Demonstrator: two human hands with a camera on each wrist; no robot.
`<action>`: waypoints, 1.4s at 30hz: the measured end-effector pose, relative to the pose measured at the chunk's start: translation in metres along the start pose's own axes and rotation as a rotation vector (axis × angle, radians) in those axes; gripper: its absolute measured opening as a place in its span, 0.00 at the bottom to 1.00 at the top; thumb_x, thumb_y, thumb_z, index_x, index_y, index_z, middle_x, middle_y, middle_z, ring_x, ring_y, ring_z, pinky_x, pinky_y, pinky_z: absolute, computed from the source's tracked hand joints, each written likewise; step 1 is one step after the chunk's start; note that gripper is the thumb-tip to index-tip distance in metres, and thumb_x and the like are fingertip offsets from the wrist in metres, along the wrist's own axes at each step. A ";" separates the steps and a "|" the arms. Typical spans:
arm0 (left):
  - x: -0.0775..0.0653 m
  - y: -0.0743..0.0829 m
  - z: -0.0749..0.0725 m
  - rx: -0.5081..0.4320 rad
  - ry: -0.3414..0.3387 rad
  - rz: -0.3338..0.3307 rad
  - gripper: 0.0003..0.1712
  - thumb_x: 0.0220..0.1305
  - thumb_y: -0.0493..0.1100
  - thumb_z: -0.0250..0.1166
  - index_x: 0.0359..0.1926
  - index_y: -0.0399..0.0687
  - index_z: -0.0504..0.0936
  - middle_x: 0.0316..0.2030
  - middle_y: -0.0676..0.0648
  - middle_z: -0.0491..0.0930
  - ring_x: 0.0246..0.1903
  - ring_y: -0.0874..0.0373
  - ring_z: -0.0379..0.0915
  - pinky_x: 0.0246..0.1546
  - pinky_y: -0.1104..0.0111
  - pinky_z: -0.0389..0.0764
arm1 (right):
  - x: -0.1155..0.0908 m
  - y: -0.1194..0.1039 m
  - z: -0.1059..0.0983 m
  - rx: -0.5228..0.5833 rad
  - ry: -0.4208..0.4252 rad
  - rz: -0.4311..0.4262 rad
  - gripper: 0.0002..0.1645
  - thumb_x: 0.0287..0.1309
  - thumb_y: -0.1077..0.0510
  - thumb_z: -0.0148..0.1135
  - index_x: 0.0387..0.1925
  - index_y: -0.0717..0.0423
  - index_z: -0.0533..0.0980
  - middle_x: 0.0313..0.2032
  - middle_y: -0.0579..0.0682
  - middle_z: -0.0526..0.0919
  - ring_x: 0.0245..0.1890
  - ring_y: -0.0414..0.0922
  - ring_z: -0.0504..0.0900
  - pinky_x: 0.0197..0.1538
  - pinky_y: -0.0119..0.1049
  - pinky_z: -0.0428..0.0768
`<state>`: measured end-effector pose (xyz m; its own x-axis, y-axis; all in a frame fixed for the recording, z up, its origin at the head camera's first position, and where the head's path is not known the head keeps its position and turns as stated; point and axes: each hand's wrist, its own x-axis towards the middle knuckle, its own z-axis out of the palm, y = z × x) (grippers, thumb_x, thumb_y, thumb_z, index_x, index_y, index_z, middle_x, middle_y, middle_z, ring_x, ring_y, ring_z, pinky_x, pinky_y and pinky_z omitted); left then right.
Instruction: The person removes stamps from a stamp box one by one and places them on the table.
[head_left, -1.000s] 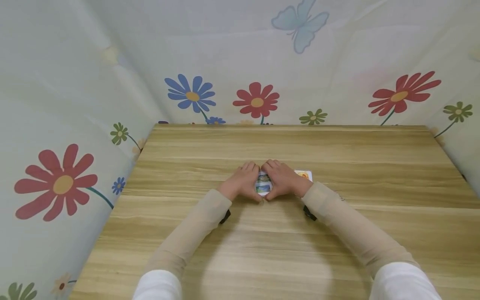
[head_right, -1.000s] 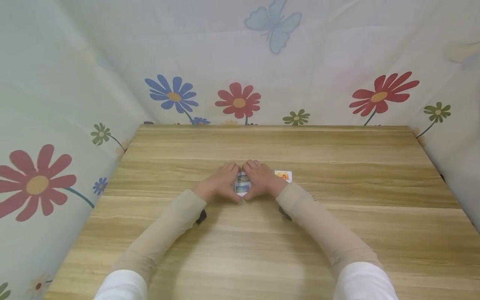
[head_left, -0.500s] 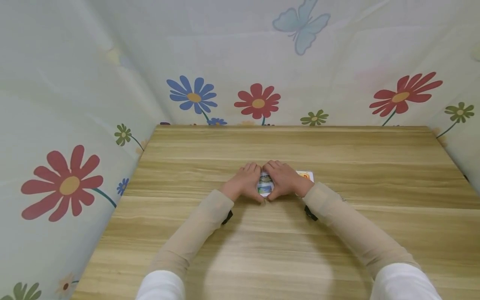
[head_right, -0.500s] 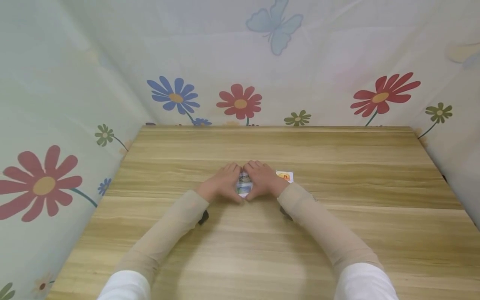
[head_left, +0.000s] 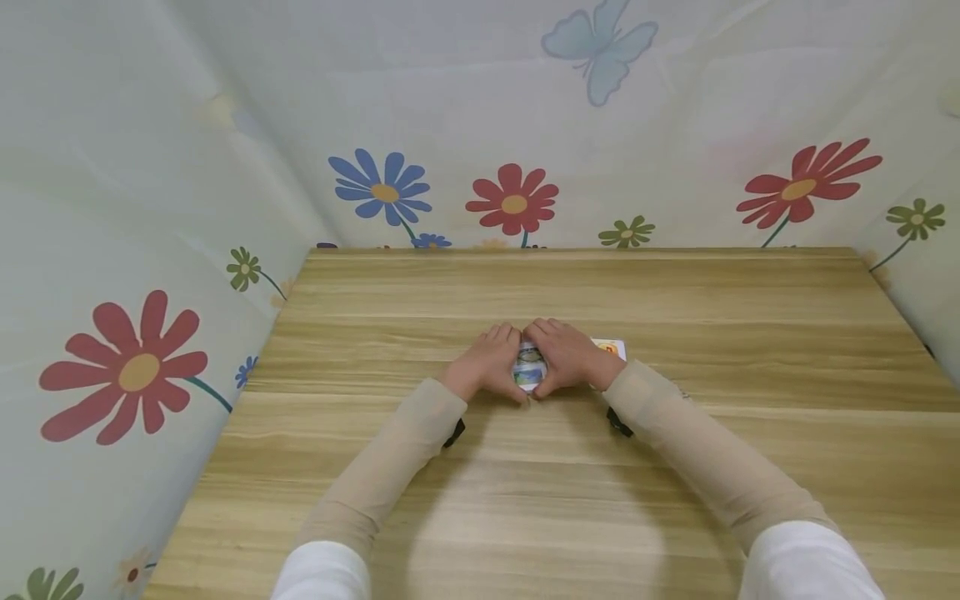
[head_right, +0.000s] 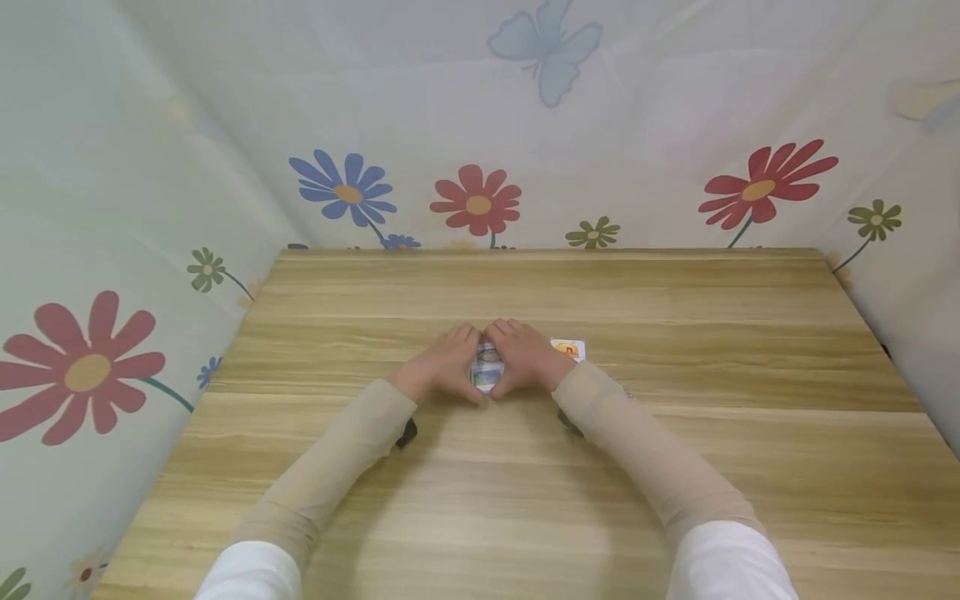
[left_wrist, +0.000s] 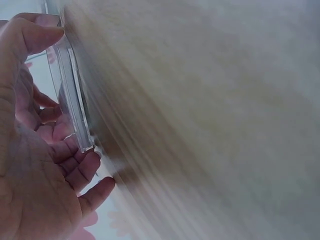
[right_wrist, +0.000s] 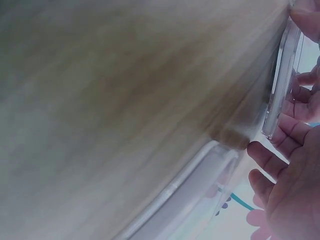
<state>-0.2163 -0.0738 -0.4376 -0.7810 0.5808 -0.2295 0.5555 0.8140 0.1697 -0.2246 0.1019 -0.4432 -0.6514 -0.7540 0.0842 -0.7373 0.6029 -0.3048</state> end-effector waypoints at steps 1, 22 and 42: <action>0.000 0.000 0.000 -0.002 -0.001 -0.002 0.55 0.37 0.64 0.76 0.58 0.35 0.63 0.49 0.43 0.64 0.49 0.51 0.60 0.51 0.61 0.69 | 0.000 0.000 0.000 -0.004 -0.003 0.002 0.47 0.29 0.42 0.72 0.51 0.63 0.68 0.46 0.56 0.73 0.45 0.51 0.70 0.53 0.45 0.72; 0.002 -0.001 0.000 0.010 -0.004 -0.001 0.55 0.37 0.64 0.76 0.58 0.36 0.63 0.49 0.43 0.64 0.49 0.52 0.60 0.52 0.61 0.69 | 0.002 0.001 0.001 -0.043 0.004 0.006 0.47 0.26 0.41 0.73 0.49 0.61 0.68 0.43 0.54 0.73 0.41 0.49 0.70 0.49 0.43 0.72; 0.005 -0.002 -0.002 -0.019 -0.033 0.012 0.60 0.40 0.66 0.74 0.64 0.35 0.58 0.56 0.41 0.64 0.55 0.51 0.59 0.58 0.59 0.66 | 0.003 0.006 0.003 -0.003 -0.014 0.021 0.47 0.28 0.41 0.72 0.52 0.60 0.66 0.44 0.53 0.73 0.42 0.48 0.70 0.48 0.44 0.73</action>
<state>-0.2222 -0.0728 -0.4378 -0.7642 0.5908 -0.2587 0.5590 0.8068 0.1912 -0.2307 0.1023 -0.4479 -0.6642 -0.7448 0.0644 -0.7239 0.6193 -0.3040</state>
